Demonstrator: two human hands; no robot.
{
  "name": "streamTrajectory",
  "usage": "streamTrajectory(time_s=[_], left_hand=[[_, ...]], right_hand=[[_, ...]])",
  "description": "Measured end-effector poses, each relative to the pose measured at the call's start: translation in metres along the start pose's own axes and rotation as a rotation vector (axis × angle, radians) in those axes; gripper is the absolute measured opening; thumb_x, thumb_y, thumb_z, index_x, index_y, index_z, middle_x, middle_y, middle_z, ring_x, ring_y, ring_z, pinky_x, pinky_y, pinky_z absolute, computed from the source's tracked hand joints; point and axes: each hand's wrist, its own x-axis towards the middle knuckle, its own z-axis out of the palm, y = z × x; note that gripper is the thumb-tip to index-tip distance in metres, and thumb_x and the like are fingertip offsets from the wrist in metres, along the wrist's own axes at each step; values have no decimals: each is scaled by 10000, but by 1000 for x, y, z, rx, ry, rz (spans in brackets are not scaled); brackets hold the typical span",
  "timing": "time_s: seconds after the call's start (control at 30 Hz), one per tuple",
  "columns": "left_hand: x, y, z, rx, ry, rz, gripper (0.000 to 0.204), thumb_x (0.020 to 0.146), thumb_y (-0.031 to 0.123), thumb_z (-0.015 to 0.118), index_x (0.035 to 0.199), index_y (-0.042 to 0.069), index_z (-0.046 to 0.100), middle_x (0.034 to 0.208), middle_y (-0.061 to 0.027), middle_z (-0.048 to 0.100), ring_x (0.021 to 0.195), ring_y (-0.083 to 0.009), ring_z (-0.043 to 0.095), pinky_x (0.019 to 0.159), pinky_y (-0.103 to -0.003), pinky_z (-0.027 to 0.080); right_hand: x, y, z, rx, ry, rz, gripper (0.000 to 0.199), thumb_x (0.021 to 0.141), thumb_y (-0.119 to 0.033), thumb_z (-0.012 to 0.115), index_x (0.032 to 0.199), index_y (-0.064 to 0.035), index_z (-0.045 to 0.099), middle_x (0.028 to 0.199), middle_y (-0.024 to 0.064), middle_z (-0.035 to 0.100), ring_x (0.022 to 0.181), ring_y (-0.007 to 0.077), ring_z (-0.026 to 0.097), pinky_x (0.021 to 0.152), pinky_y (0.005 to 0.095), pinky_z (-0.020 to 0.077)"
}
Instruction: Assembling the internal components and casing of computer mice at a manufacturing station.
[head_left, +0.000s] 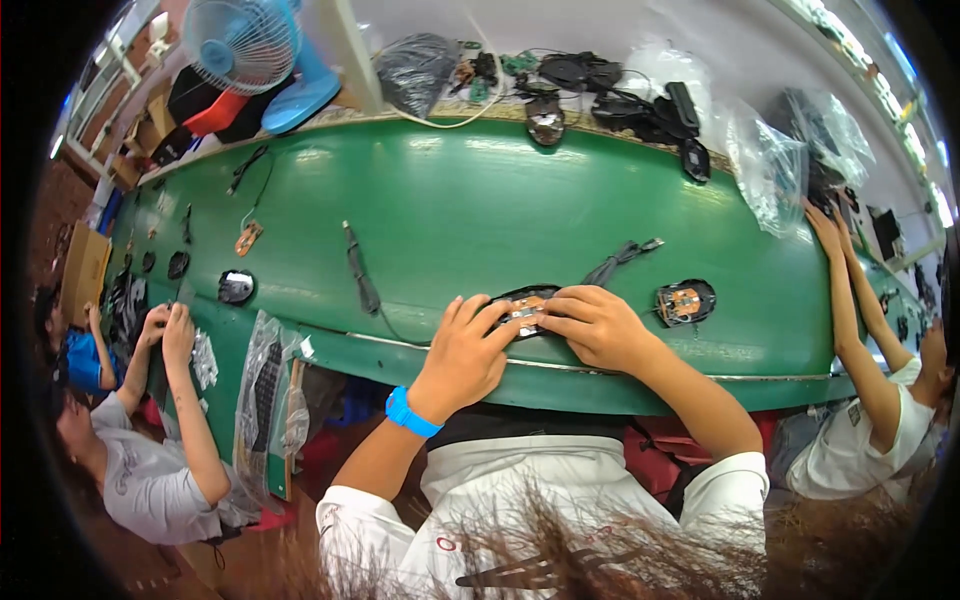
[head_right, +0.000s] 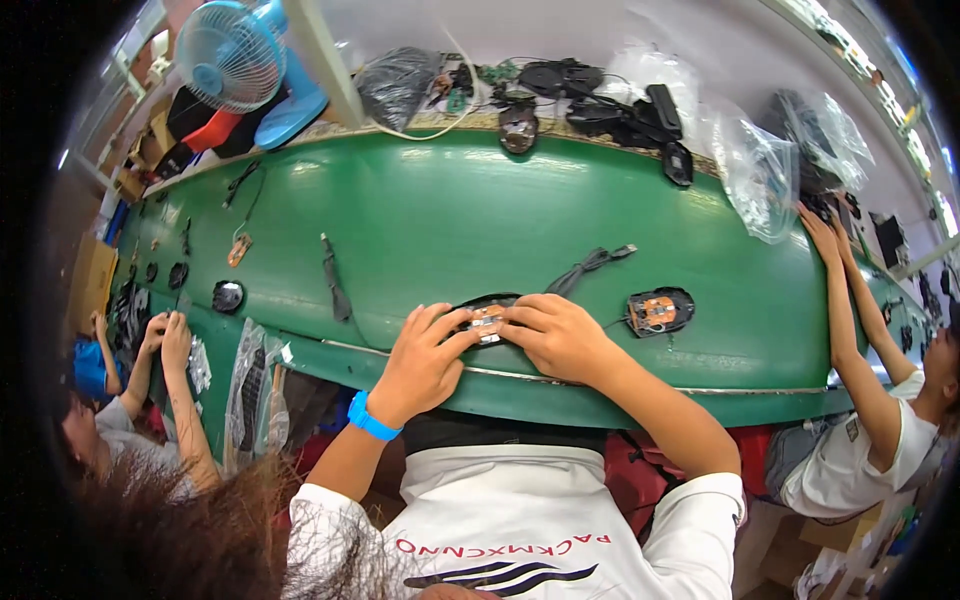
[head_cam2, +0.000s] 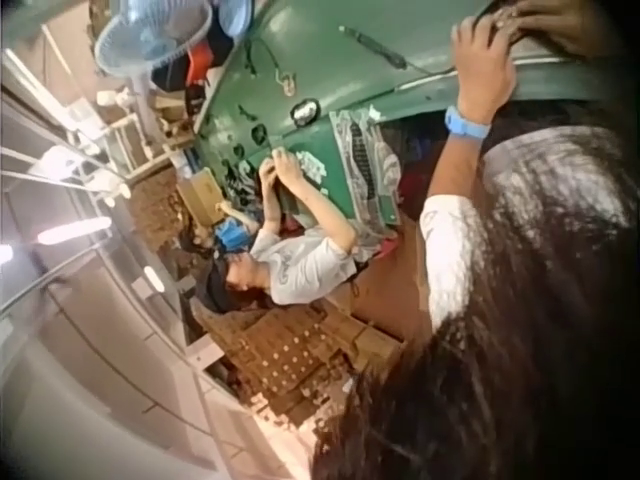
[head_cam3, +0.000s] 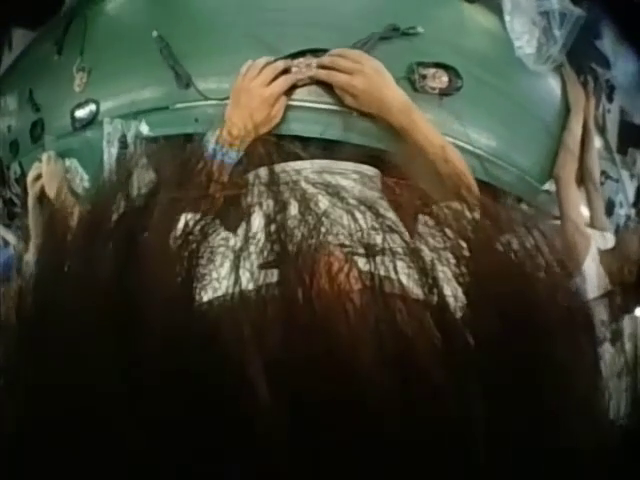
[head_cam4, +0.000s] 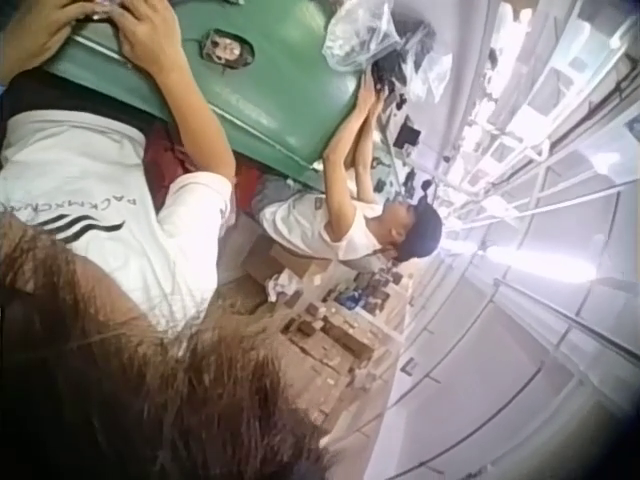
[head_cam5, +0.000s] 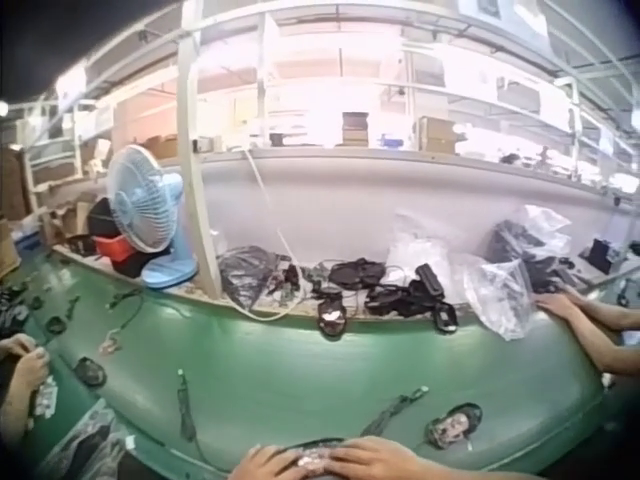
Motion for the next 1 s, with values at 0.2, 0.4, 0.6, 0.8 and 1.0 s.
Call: streamTrajectory(time_s=[0.2,0.4,0.6,0.8,1.0], left_hand=[[5,-2,3,-31,-10,2,469,738,-47,608,1183,80,685,1290,-129,608,1245,-404,515,1054,-527,449],[5,3,11,3,3,-6,411,750,-25,633,1144,80,689,1292,-117,613,1241,-382,527,1032,-511,468],[6,6,11,-3,28,-13,389,734,-53,612,1100,56,687,1270,-135,620,1221,-396,534,1009,-509,486],[4,8,13,26,47,-34,380,729,-57,611,1082,56,694,1263,-137,622,1214,-397,538,1004,-506,492],[6,6,14,33,25,-2,370,737,-25,624,1087,64,701,1262,-126,621,1221,-395,541,1006,-497,494]], right_hand=[[-5,-4,1,-57,-7,68,377,763,-88,698,1139,-66,709,1186,59,676,1145,263,607,951,402,514],[-9,-7,3,-106,-49,106,427,713,-84,711,1139,-83,710,1178,56,674,1169,272,603,948,419,495],[-8,-6,5,-129,8,101,388,717,-139,721,1100,-87,688,1119,51,649,1154,255,570,946,403,473],[0,-5,1,-225,-30,90,398,714,-154,712,1107,-100,677,1061,60,635,1102,265,573,934,403,473],[3,-1,-12,-102,-81,89,347,697,-121,694,1043,-105,699,1054,63,631,1091,278,578,933,418,487]])
